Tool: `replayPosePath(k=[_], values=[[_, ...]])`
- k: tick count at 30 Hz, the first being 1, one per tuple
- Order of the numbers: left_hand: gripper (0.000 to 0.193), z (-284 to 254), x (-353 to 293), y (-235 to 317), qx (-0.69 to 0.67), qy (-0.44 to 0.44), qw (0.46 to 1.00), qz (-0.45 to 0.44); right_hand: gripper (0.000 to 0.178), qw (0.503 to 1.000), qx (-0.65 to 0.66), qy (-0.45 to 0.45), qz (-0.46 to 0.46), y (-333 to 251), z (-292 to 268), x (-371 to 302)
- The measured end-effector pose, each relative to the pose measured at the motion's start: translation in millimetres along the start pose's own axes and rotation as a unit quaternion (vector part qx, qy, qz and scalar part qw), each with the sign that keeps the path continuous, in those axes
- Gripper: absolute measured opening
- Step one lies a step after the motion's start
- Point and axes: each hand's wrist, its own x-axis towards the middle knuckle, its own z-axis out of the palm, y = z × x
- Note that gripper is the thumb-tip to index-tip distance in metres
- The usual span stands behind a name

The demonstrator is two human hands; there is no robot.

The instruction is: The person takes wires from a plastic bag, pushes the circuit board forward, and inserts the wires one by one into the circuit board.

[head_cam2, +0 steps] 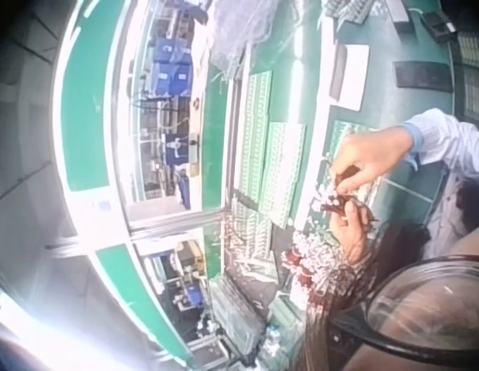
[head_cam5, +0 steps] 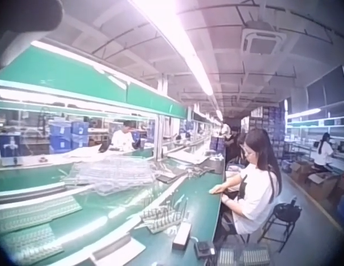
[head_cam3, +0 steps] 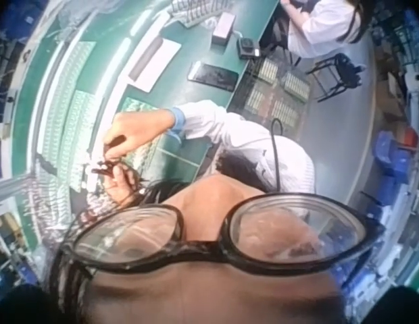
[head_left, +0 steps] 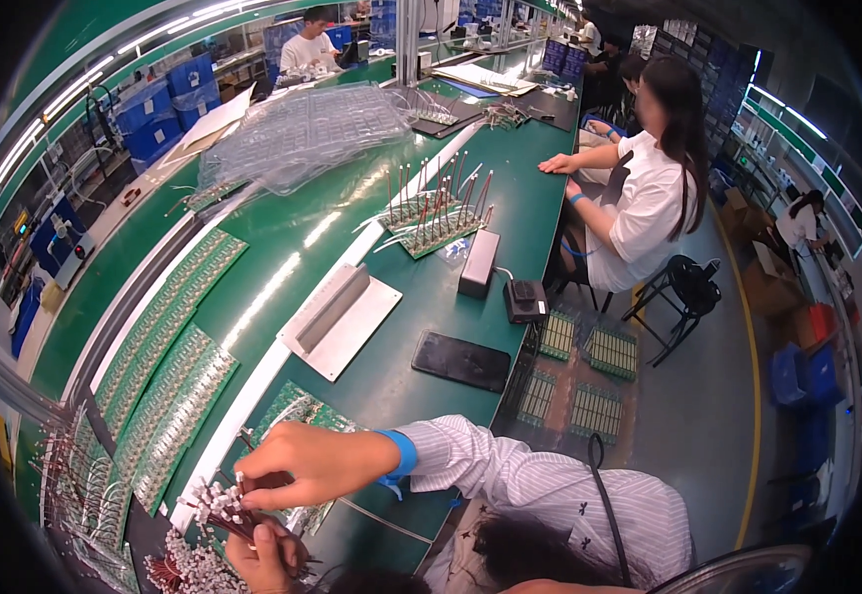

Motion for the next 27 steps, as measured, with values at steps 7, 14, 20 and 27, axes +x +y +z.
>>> replayPosePath(k=[7,14,20,27], values=[[0.026,3,-2,3,0.034,-0.020,0.999,0.010,0.014,0.981,0.171,0.077,0.040,-5,5,2],[0.025,1,1,7,0.135,0.053,0.989,0.029,0.013,0.996,0.002,0.087,-0.035,-2,0,-3],[0.025,5,-6,5,0.044,0.044,0.994,0.089,0.009,0.991,0.065,0.103,-0.046,-15,-5,-8],[0.034,4,-15,31,0.219,0.011,0.976,-0.017,0.009,0.957,0.229,0.170,-0.052,-26,-6,-16]])
